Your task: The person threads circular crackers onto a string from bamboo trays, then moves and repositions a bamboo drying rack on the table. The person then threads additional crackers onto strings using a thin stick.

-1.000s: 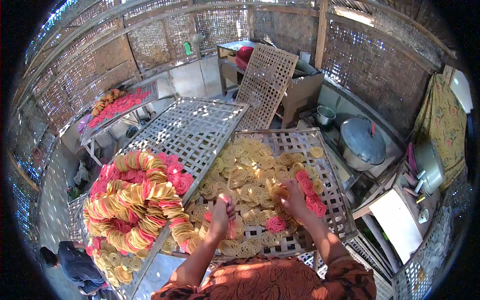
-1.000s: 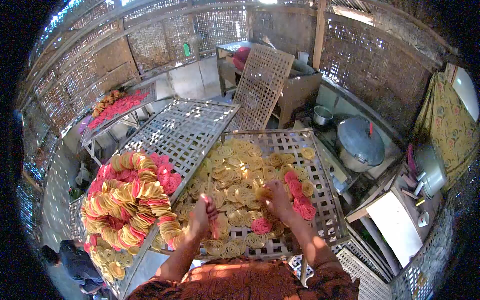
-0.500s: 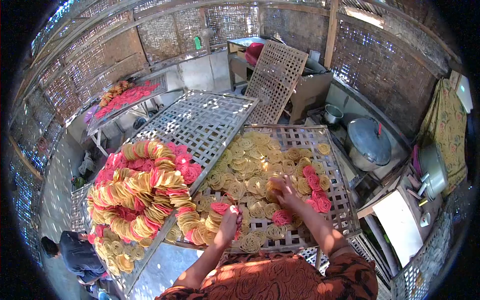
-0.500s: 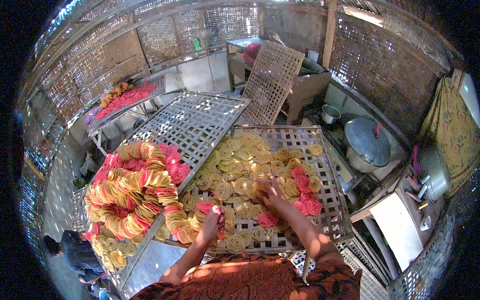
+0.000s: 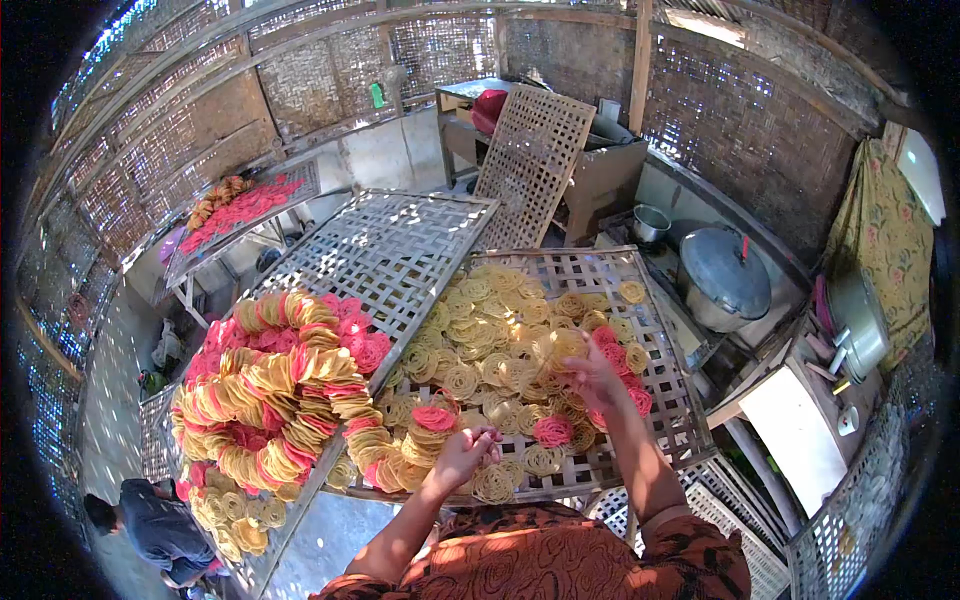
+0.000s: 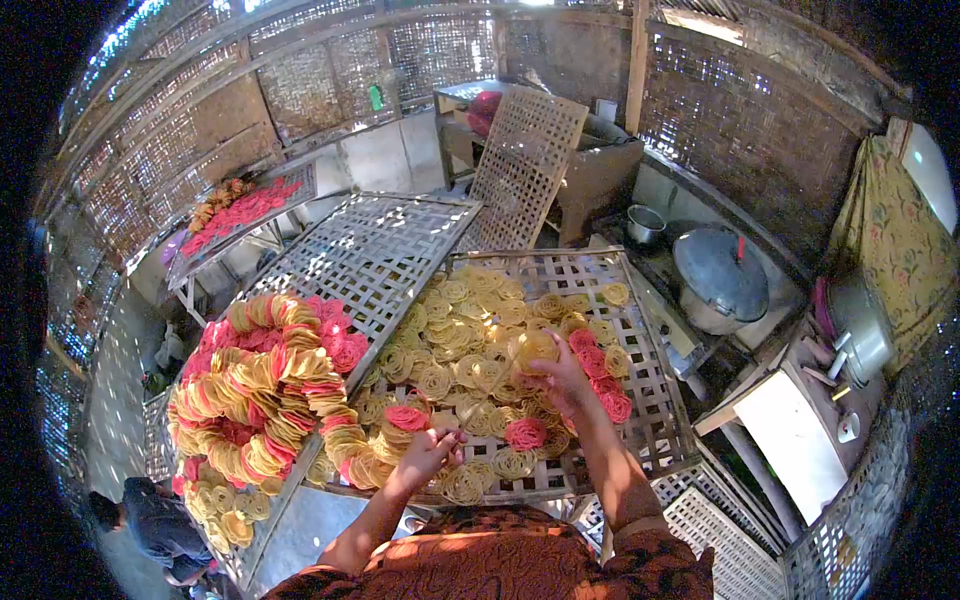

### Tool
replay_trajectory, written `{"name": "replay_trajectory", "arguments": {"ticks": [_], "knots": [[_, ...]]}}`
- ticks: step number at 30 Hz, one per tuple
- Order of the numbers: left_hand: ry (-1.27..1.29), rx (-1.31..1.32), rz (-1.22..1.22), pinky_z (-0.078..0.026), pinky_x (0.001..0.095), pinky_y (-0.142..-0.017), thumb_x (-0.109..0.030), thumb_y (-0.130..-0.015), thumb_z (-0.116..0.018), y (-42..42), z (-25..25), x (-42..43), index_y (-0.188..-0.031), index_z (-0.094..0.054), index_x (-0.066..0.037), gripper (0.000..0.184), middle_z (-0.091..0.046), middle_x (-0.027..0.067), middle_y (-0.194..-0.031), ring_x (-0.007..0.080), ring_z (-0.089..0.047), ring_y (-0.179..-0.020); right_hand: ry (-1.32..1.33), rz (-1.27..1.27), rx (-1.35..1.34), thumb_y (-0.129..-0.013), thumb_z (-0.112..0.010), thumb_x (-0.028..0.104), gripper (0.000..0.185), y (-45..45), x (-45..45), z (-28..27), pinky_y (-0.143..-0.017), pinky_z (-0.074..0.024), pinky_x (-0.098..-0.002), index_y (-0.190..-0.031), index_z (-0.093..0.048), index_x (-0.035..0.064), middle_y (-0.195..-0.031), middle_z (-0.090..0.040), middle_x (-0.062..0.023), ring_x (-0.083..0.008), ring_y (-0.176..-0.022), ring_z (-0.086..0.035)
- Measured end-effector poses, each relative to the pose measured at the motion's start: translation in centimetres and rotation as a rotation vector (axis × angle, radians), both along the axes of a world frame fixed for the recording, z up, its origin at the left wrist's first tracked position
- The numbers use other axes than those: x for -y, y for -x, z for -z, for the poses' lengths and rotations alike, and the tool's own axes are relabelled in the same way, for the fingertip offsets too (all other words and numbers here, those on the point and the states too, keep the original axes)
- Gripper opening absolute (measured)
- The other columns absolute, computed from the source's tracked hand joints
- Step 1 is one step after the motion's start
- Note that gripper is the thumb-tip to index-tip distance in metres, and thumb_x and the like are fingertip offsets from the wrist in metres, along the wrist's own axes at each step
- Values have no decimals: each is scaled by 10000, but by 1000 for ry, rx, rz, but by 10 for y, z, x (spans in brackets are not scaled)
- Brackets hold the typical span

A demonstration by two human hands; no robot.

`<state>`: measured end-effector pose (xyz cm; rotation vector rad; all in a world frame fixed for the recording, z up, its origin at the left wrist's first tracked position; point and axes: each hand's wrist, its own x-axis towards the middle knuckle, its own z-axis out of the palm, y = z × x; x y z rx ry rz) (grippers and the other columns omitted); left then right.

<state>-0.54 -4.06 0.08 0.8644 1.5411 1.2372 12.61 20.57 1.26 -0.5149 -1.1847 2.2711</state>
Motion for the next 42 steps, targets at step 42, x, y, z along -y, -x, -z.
{"name": "replay_trajectory", "arguments": {"ticks": [42], "knots": [[-78, 159, -26, -287, 163, -507, -221, -958, -423, -21, -2, 8, -1022, -568, -35, 244, -552, -44, -686, 20, -371, -539, -754, 345, 64, -804, -511, -60, 582, -15, 25, -26, -959, -398, -317, -1337, -283, -4, -1242, -454, -142, -205, -1119, -483]]}}
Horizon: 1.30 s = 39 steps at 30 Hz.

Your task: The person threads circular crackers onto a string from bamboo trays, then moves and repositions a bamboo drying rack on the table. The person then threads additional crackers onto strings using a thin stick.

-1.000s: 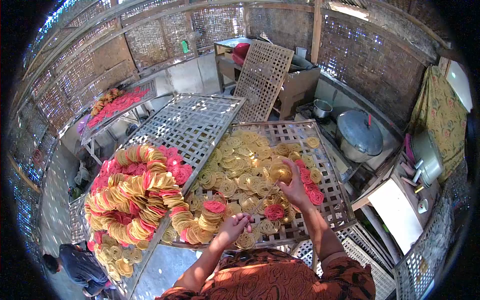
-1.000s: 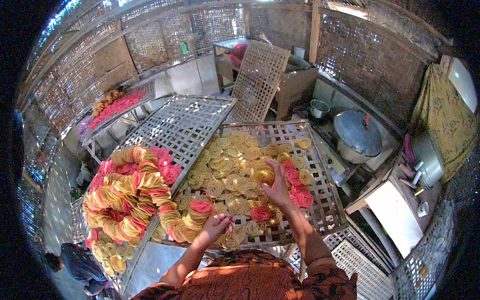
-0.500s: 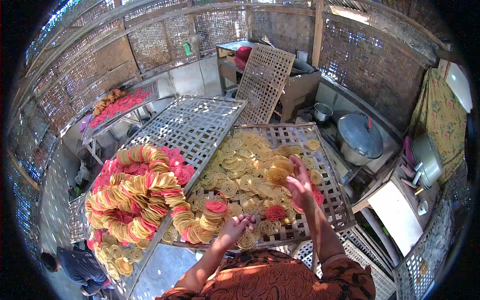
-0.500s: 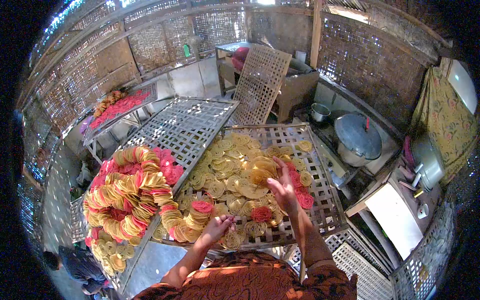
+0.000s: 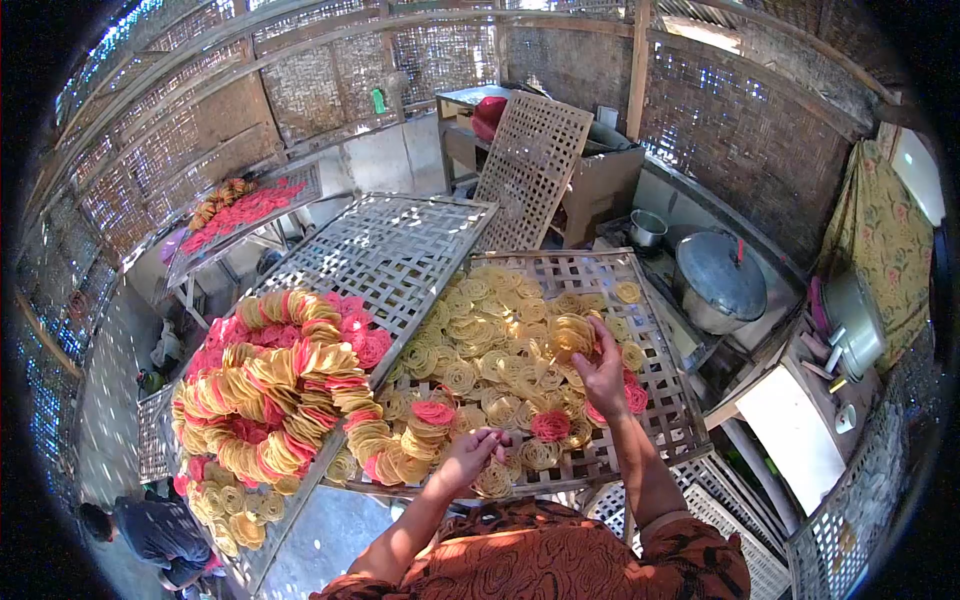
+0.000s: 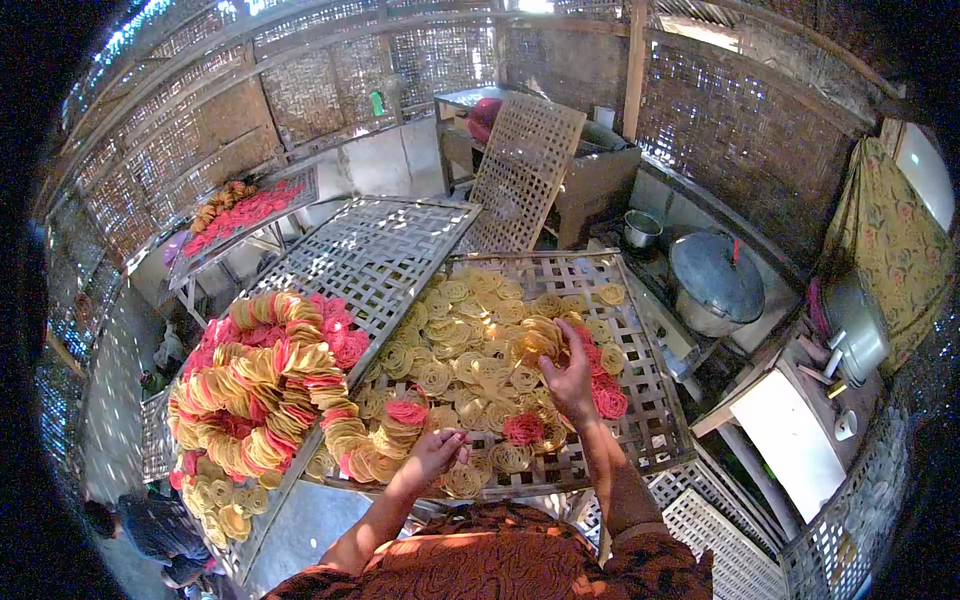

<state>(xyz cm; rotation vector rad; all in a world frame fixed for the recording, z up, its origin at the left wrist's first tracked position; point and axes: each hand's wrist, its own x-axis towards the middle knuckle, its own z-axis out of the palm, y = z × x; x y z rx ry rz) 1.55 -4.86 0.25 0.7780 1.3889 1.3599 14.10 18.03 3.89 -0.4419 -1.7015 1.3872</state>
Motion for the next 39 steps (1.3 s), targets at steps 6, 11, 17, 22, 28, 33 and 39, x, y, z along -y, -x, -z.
{"name": "replay_trajectory", "arguments": {"ticks": [6, 11, 17, 22, 28, 33, 39], "knots": [[-6, 64, 15, -253, 161, -470, -220, -957, -424, 4, 9, -2, -1023, -554, -41, 231, -547, -53, -690, 4, -337, -506, -24, -67, 8, -788, -523, -55, 591, -3, 2, -6, -973, -388, -331, -1327, -288, 1, -1258, -435, -126, -212, -1150, -459], [9, 20, -5, -261, 165, -474, -209, -954, -430, 1, 11, -3, -1032, -554, -44, 221, -548, -54, -698, 9, -344, -513, 481, -322, -255, -782, -531, -27, 594, -11, 8, -24, -971, -393, -344, -1325, -294, 5, -1283, -403, -111, -219, -1173, -438], [-16, -27, 12, -315, 172, -548, -195, -958, -420, 0, 15, -5, -1045, -553, -25, 233, -557, -38, -719, 33, -407, -588, 330, -135, -140, -805, -505, -10, 553, -5, 6, -15, -959, -398, -334, -1319, -300, -3, -1273, -410, -113, -206, -1158, -442], [-19, 42, 22, -352, 168, -633, -187, -960, -414, 0, 14, -3, -1030, -555, 1, 246, -564, -22, -737, 47, -463, -678, 133, -10, -65, -814, -512, -6, 541, -3, 3, -7, -957, -393, -311, -1315, -306, 0, -1230, -454, -120, -179, -1123, -462], [-31, 56, 1, -356, 174, -622, -195, -959, -418, -1, 7, -2, -1035, -554, -3, 247, -564, -23, -734, 45, -465, -670, 6, 25, -100, -806, -495, -36, 517, 1, 7, -10, -954, -382, -318, -1292, -322, 2, -1204, -458, -138, -208, -1108, -477], [-40, 144, 34, -321, 155, -553, -207, -955, -431, 4, 17, -3, -1027, -551, -28, 228, -547, -35, -721, 23, -420, -599, -53, 66, -61, -810, -492, -36, 502, 1, 4, -6, -948, -382, -312, -1285, -333, 6, -1201, -451, -130, -202, -1101, -481], [-20, 196, 6, -273, 149, -486, -221, -951, -439, 1, 10, -3, -1003, -554, -54, 210, -523, -59, -693, 8, -359, -527, -43, 53, -77, -800, -501, -41, 489, 2, 6, -5, -948, -378, -305, -1267, -363, 8, -1190, -451, -108, -195, -1096, -477]]}}
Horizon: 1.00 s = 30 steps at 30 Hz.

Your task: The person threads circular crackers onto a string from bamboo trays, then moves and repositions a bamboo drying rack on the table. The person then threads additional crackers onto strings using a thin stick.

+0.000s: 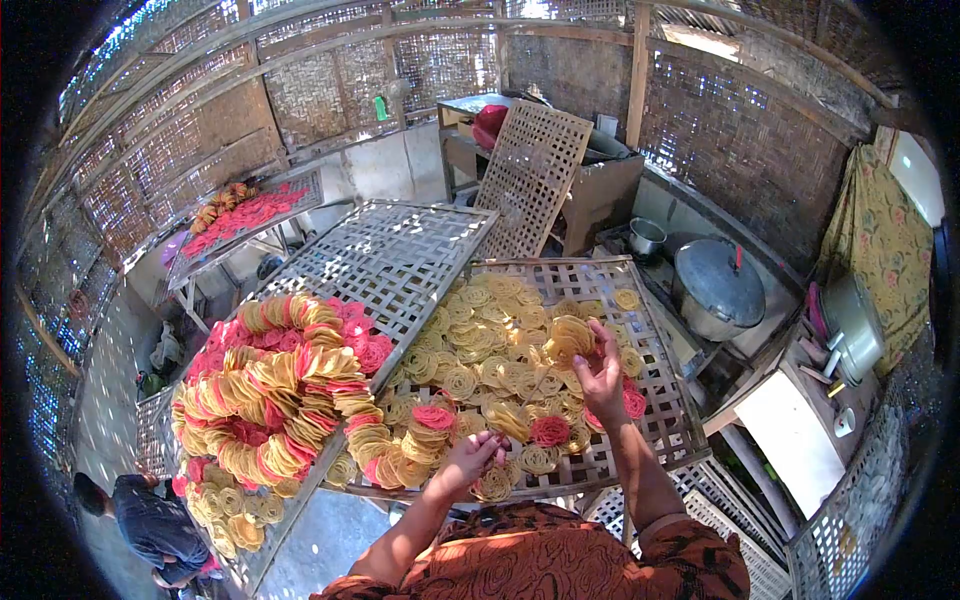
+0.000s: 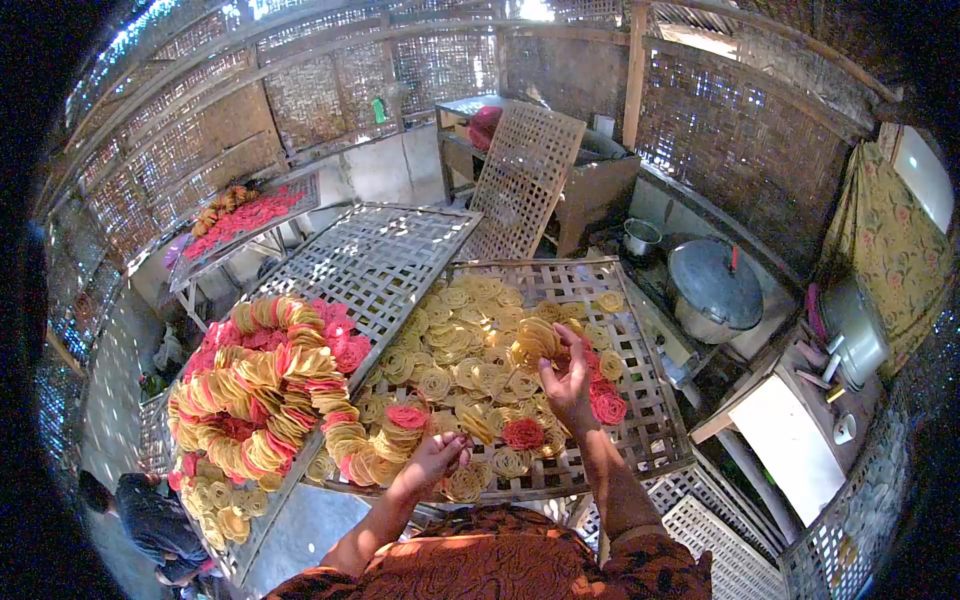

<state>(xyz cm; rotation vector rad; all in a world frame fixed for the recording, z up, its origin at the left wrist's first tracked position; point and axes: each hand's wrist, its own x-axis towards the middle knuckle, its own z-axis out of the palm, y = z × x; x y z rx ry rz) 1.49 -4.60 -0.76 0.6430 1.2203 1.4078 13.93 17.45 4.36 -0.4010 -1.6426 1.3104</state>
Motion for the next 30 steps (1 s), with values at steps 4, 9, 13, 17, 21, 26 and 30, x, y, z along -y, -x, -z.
{"name": "replay_trajectory", "arguments": {"ticks": [4, 9, 13, 17, 21, 26, 30], "knots": [[67, 54, -11, -267, 161, -450, -220, -946, -444, -3, -15, 3, -983, -552, -63, 194, -523, -55, -684, 21, -350, -497, 57, -84, -49, -788, -512, -35, 464, -3, 3, -7, -947, -373, -290, -1234, -392, 4, -1178, -459, -100, -183, -1079, -483], [15, 420, 84, -296, 163, -424, -215, -947, -444, 5, 6, 4, -974, -513, -92, 143, -513, -55, -704, 27, -369, -490, 162, -167, -94, -792, -457, -50, 432, -7, -4, -8, -917, -436, -352, -1212, -406, 35, -1154, -492, -81, -193, -1084, -498], [-117, 922, 268, -286, 167, -419, -211, -941, -454, 4, 13, 6, -1019, -499, -93, 148, -500, -40, -685, 41, -349, -465, 401, -299, -247, -809, -440, -10, 385, -6, -10, -4, -870, -480, -407, -1188, -415, 50, -1160, -491, -94, -232, -1072, -519], [-56, 702, 233, -288, 164, -419, -220, -942, -458, -2, 9, 4, -1029, -492, -94, 157, -500, -40, -691, 35, -361, -474, 483, -329, -294, -813, -439, 3, 373, -5, -6, -9, -866, -485, -424, -1182, -405, 43, -1163, -489, -114, -253, -1059, -532], [84, 347, 150, -300, 172, -417, -247, -943, -458, -2, 1, 0, -1000, -525, -98, 173, -490, -49, -690, 31, -378, -493, 469, -282, -239, -824, -456, 19, 374, -4, 0, -16, -879, -475, -415, -1193, -395, 27, -1173, -482, -118, -242, -1052, -534], [32, 104, 66, -253, 161, -442, -274, -938, -480, -3, -3, 0, -1010, -566, -67, 235, -510, -56, -697, 18, -343, -493, 235, -144, -152, -837, -519, 24, 350, 0, -7, -5, -871, -453, -304, -1178, -443, -4, -1123, -515, -93, -171, -1033, -524], [-33, 33, 56, -247, 161, -447, -280, -940, -476, 1, 9, 1, -987, -584, -62, 248, -511, -68, -678, 12, -337, -490, 117, -54, -73, -836, -532, 3, 342, 0, -9, -5, -892, -430, -279, -1171, -463, -15, -1109, -539, -90, -158, -1017, -533]]}}
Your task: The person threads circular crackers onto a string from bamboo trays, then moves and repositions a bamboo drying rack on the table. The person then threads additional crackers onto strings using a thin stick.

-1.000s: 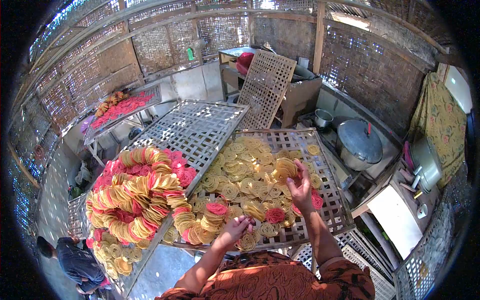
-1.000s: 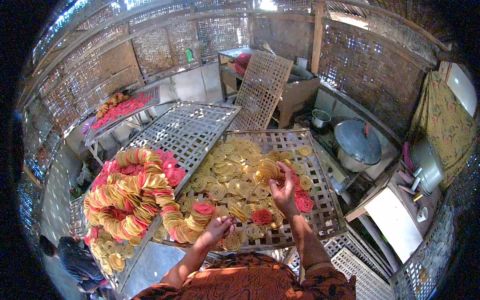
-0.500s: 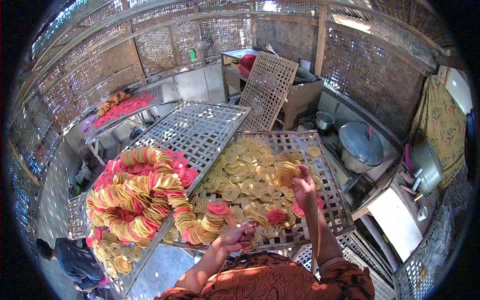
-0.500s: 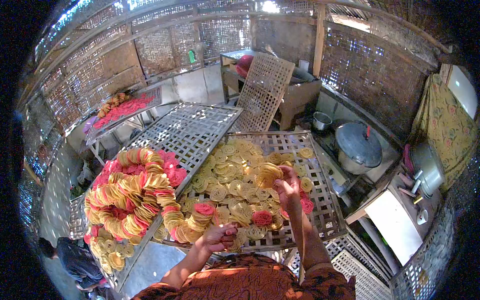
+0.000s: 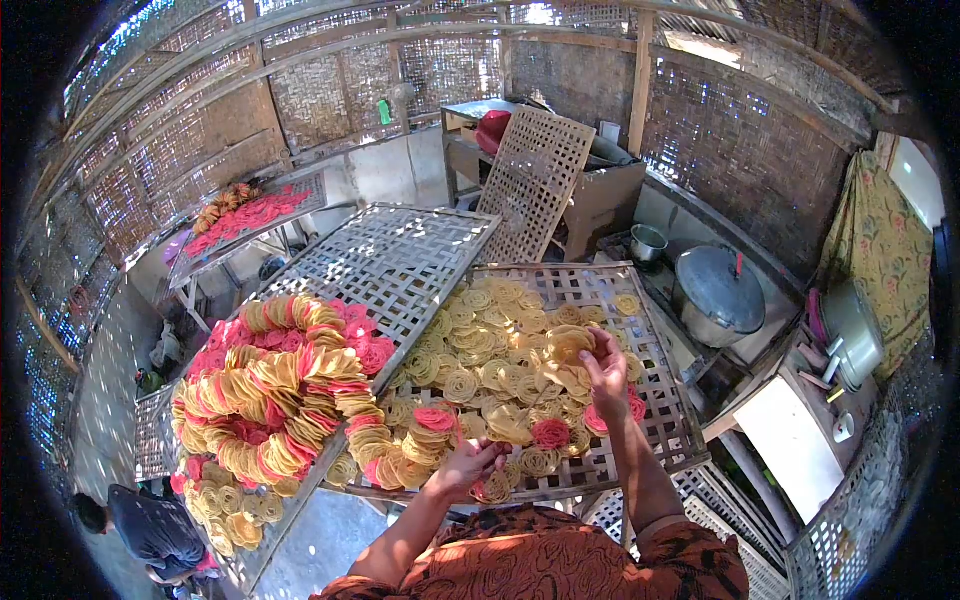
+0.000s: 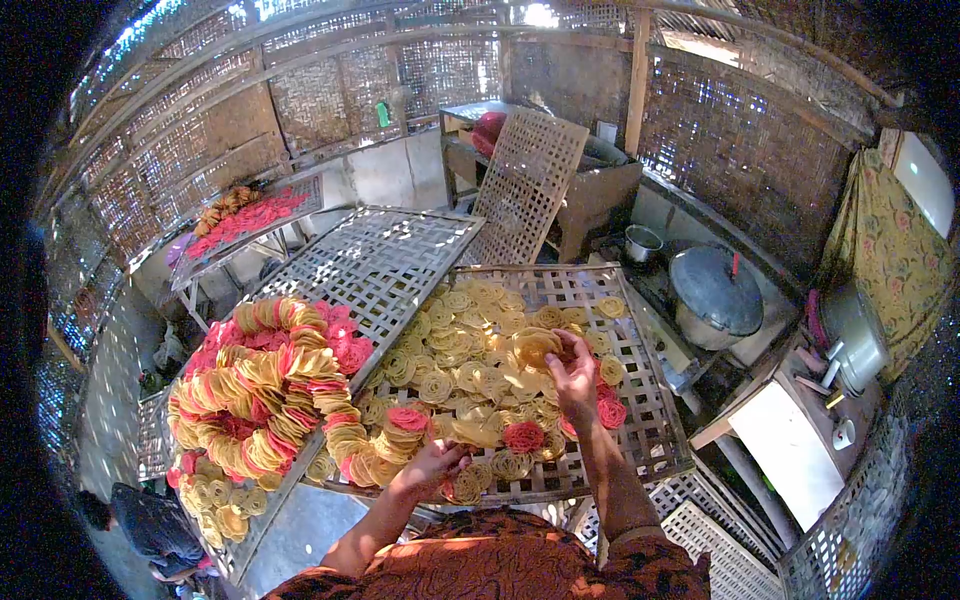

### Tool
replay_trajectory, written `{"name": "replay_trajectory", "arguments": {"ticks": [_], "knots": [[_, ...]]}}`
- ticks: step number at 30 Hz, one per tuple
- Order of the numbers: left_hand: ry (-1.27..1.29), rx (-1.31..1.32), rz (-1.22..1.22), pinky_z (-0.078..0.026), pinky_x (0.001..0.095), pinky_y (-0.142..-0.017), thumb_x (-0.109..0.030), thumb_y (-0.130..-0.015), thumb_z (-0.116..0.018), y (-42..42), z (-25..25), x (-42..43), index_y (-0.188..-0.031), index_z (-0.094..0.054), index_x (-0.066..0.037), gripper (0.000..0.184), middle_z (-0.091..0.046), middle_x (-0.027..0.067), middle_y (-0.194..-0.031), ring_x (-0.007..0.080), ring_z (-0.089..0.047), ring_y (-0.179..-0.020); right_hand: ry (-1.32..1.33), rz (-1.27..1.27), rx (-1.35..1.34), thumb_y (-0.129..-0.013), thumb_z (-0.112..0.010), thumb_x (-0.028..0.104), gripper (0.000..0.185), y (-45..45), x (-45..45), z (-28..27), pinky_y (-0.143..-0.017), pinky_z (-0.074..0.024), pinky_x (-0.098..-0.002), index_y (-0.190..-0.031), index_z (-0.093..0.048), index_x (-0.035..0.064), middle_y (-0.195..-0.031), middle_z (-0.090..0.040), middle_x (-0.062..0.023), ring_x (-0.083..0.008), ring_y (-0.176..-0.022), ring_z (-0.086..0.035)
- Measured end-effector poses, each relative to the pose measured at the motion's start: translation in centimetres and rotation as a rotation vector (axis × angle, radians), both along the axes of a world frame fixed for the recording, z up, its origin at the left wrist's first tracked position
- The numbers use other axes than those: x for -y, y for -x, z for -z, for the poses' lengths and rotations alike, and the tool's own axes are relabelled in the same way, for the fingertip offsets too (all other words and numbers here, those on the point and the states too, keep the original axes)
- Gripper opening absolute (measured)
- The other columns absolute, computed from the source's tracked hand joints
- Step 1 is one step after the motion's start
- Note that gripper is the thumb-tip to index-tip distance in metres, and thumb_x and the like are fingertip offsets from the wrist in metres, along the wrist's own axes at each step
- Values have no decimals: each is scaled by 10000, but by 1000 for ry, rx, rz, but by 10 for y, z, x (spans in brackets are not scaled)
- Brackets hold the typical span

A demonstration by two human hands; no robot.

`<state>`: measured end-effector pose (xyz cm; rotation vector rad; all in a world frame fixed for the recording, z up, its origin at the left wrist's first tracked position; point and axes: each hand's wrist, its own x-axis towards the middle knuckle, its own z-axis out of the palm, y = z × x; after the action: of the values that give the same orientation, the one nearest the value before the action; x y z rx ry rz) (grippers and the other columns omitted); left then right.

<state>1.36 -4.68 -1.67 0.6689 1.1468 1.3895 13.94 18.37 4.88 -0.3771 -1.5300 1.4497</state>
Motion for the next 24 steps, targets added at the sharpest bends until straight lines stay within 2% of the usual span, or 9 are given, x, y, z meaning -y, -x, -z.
{"name": "replay_trajectory", "arguments": {"ticks": [4, 7, 10, 13, 16, 19, 22, 24], "knots": [[54, -67, 8, -280, 171, -473, -251, -946, -453, -3, -16, 4, -892, -553, -93, 195, -489, -71, -662, 26, -375, -523, 17, 4, 33, -840, -529, -12, 338, 0, 5, -5, -914, -419, -287, -1173, -466, -21, -1112, -551, -99, -164, -1025, -538], [-4, -50, -11, -265, 164, -460, -245, -945, -455, -2, -4, 1, -869, -552, -96, 193, -499, -68, -659, 23, -374, -514, 15, -5, 11, -842, -527, -11, 338, 3, 5, 0, -912, -422, -286, -1174, -465, -27, -1119, -554, -109, -169, -1033, -540], [-31, -2, -45, -275, 164, -477, -249, -945, -468, -2, -2, -1, -1006, -580, -34, 250, -532, -58, -709, 16, -379, -524, -86, 17, 30, -839, -517, -26, 351, 4, 11, -6, -885, -434, -280, -1185, -463, -10, -1082, -565, -86, -158, -1001, -551], [41, -56, -26, -303, 167, -518, -235, -947, -462, 2, -4, 0, -1017, -572, -23, 249, -547, -41, -749, 24, -411, -576, -55, -22, 19, -837, -521, -29, 330, 3, 17, -9, -856, -450, -269, -1164, -480, -15, -1062, -573, -86, -157, -973, -567], [-36, -45, -134, -338, 177, -554, -224, -950, -454, -7, -10, -1, -1023, -570, -18, 247, -548, -27, -737, 39, -443, -609, -398, 156, 172, -825, -536, -38, 315, -3, 26, -22, -835, -463, -271, -1137, -499, -17, -1029, -588, -99, -151, -969, -572], [-67, -166, -145, -372, 199, -571, -203, -950, -446, -7, -11, -2, -1038, -568, -16, 240, -546, -17, -704, 62, -460, -593, -620, 196, 261, -804, -560, -40, 318, -5, 25, -21, -816, -479, -298, -1118, -522, -6, -1009, -599, -133, -199, -959, -597], [-16, -420, -190, -407, 228, -591, -200, -947, -446, -3, 7, -6, -1037, -575, -23, 236, -557, -16, -702, 81, -496, -603, -870, 275, 253, -779, -585, -41, 344, -4, 27, -25, -816, -485, -340, -1115, -534, 9, -997, -600, -162, -277, -946, -605], [-100, -515, -274, -422, 240, -594, -197, -941, -454, -7, 2, -6, -1012, -585, -20, 231, -580, -11, -708, 83, -523, -623, -873, 272, 305, -769, -601, -33, 354, -5, 31, -28, -811, -487, -358, -1114, -536, 16, -1005, -598, -168, -315, -942, -596]]}}
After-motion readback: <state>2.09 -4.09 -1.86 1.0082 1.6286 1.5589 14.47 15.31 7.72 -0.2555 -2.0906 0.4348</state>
